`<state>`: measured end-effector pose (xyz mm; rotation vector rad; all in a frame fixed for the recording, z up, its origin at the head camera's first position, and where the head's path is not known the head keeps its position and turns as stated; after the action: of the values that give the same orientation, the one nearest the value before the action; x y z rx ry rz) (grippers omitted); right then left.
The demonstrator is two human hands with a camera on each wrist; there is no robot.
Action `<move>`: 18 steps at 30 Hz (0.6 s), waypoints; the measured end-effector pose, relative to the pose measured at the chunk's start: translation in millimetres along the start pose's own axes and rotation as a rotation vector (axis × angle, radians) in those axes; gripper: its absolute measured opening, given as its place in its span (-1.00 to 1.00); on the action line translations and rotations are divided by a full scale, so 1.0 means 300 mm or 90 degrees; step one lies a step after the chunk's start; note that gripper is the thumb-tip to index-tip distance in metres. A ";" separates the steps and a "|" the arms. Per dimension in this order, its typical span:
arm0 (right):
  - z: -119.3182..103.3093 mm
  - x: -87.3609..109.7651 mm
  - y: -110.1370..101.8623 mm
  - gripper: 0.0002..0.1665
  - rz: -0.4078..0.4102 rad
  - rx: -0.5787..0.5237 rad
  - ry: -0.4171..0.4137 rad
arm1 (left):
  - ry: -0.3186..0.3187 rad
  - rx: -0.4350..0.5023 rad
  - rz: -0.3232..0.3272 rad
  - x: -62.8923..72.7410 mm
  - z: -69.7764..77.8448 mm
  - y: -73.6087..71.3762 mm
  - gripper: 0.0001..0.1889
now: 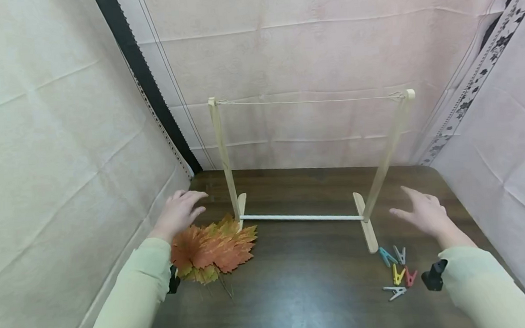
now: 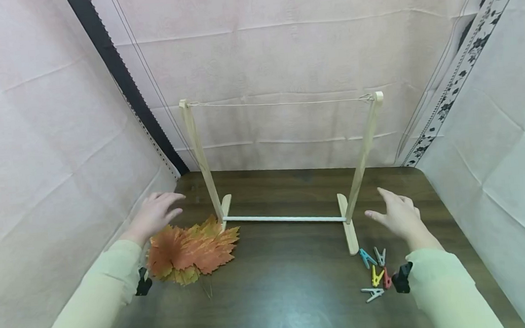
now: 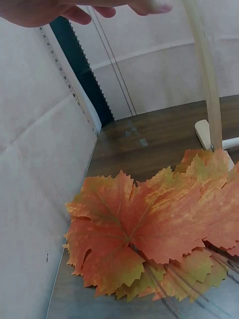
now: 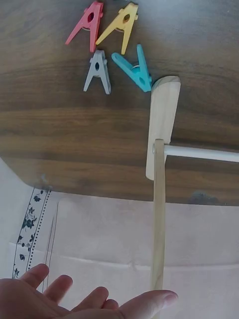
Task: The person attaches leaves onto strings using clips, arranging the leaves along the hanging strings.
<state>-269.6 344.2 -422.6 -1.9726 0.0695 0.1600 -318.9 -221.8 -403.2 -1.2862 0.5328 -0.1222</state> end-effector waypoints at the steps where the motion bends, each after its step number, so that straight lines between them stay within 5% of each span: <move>1: 0.001 0.002 0.004 0.03 0.000 0.001 0.000 | 0.002 0.003 0.001 0.003 -0.004 0.003 -0.58; 18: 0.033 0.031 0.055 0.02 -0.024 0.002 0.009 | -0.083 0.050 -0.060 0.084 -0.090 0.080 -0.66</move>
<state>-263.3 347.1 -442.7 -1.9701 0.0417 0.1217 -313.9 -248.1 -438.2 -1.2337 0.3530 -0.1360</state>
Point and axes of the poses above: each hand's wrist, its own x-axis away from the middle knuckle, its own y-axis out of the palm, z = x × y, the point moved 6 cm from there along -x, towards the middle knuckle, and after that the axes turned 7 degrees about z, right-handed, at the moved point
